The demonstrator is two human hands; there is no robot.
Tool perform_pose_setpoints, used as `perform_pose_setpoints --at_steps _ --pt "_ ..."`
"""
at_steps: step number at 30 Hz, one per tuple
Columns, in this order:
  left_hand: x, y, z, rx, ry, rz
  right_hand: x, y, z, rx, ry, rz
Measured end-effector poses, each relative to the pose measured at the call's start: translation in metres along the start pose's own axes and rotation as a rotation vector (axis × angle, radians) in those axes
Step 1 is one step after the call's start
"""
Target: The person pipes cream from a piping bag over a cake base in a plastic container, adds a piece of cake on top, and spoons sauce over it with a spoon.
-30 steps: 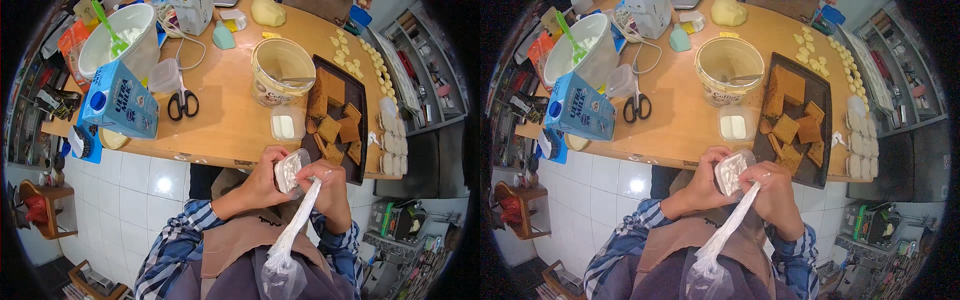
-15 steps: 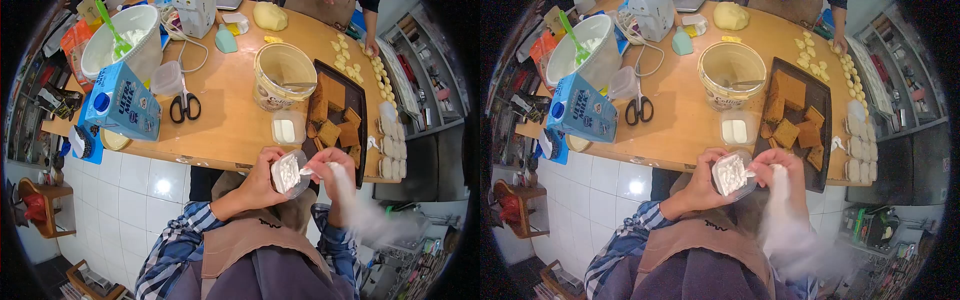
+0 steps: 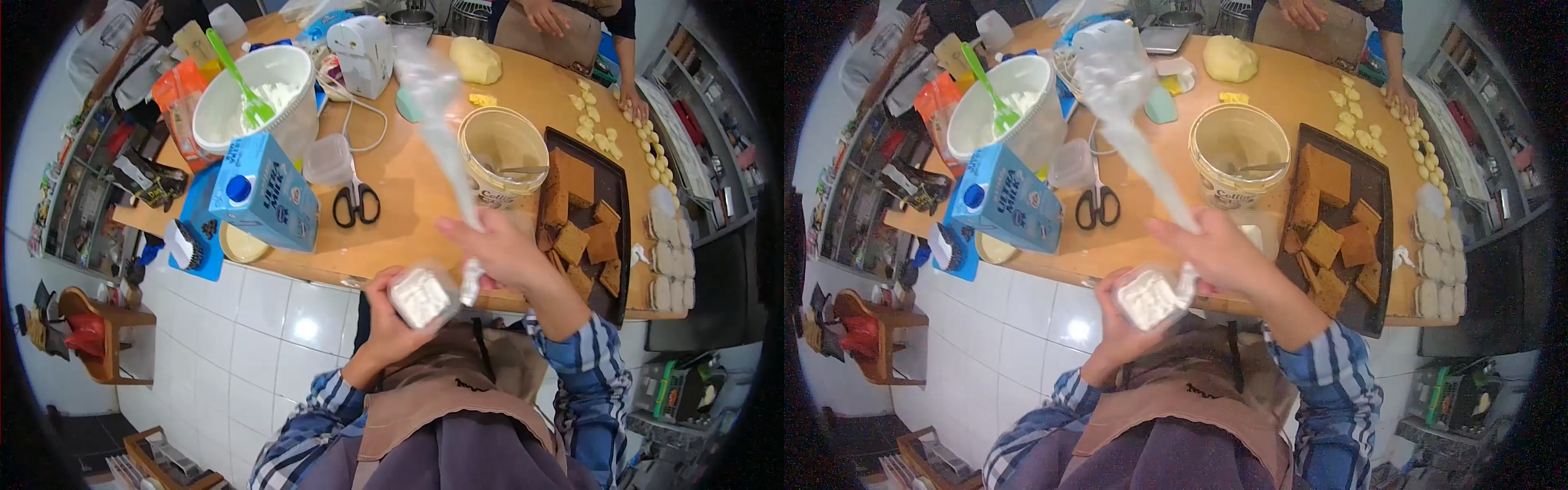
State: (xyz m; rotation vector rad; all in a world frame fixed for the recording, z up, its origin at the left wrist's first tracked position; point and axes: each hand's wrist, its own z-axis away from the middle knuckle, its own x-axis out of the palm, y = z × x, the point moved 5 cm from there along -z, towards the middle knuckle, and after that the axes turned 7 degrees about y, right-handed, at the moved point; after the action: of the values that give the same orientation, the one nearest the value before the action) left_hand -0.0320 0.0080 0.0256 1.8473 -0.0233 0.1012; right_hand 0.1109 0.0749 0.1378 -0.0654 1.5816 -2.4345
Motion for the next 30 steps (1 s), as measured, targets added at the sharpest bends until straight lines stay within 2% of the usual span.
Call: perform_pose_setpoints --at_steps 1,4,7,10,16,19,20,21,24,26,27,29,30 --pt "-0.012 0.005 0.002 -0.059 0.066 0.006 0.012 0.001 -0.011 0.006 -0.025 0.021" --pt "-0.045 0.014 0.009 0.024 0.294 -0.1 0.044 0.015 -0.042 0.111 -0.093 -0.075" --pt "-0.073 0.016 0.015 0.041 0.403 -0.059 0.06 0.027 -0.063 0.198 -0.106 -0.099" --pt "-0.083 0.025 0.016 0.121 0.472 -0.091 0.067 0.046 -0.083 0.21 -0.097 0.072" --pt "-0.079 0.049 0.017 0.292 0.53 -0.214 0.085 0.071 -0.092 0.179 -0.065 -0.008" --pt "-0.072 0.06 0.023 0.33 0.547 -0.275 0.081 0.057 -0.076 -0.031 0.023 0.195" --pt "-0.069 0.059 0.024 0.318 0.517 -0.303 0.076 0.054 -0.068 -0.097 0.064 0.264" --pt "-0.068 0.058 0.025 0.307 0.481 -0.325 0.071 0.057 -0.07 -0.304 0.194 0.489" --pt "-0.045 0.047 0.025 0.231 0.366 -0.241 0.037 0.045 -0.026 -0.542 0.282 0.457" --pt "-0.026 0.033 0.022 0.162 0.283 -0.086 0.006 0.039 0.01 -0.522 0.315 0.319" --pt "-0.015 0.038 0.016 0.231 0.182 -0.246 -0.009 0.038 0.028 -0.517 0.324 0.246" --pt "-0.002 0.02 0.01 0.1 0.091 -0.129 -0.048 0.044 0.064 -0.562 0.476 0.229" --pt "0.005 0.012 0.008 0.034 0.048 -0.076 -0.07 0.055 0.079 -0.509 0.565 0.2"
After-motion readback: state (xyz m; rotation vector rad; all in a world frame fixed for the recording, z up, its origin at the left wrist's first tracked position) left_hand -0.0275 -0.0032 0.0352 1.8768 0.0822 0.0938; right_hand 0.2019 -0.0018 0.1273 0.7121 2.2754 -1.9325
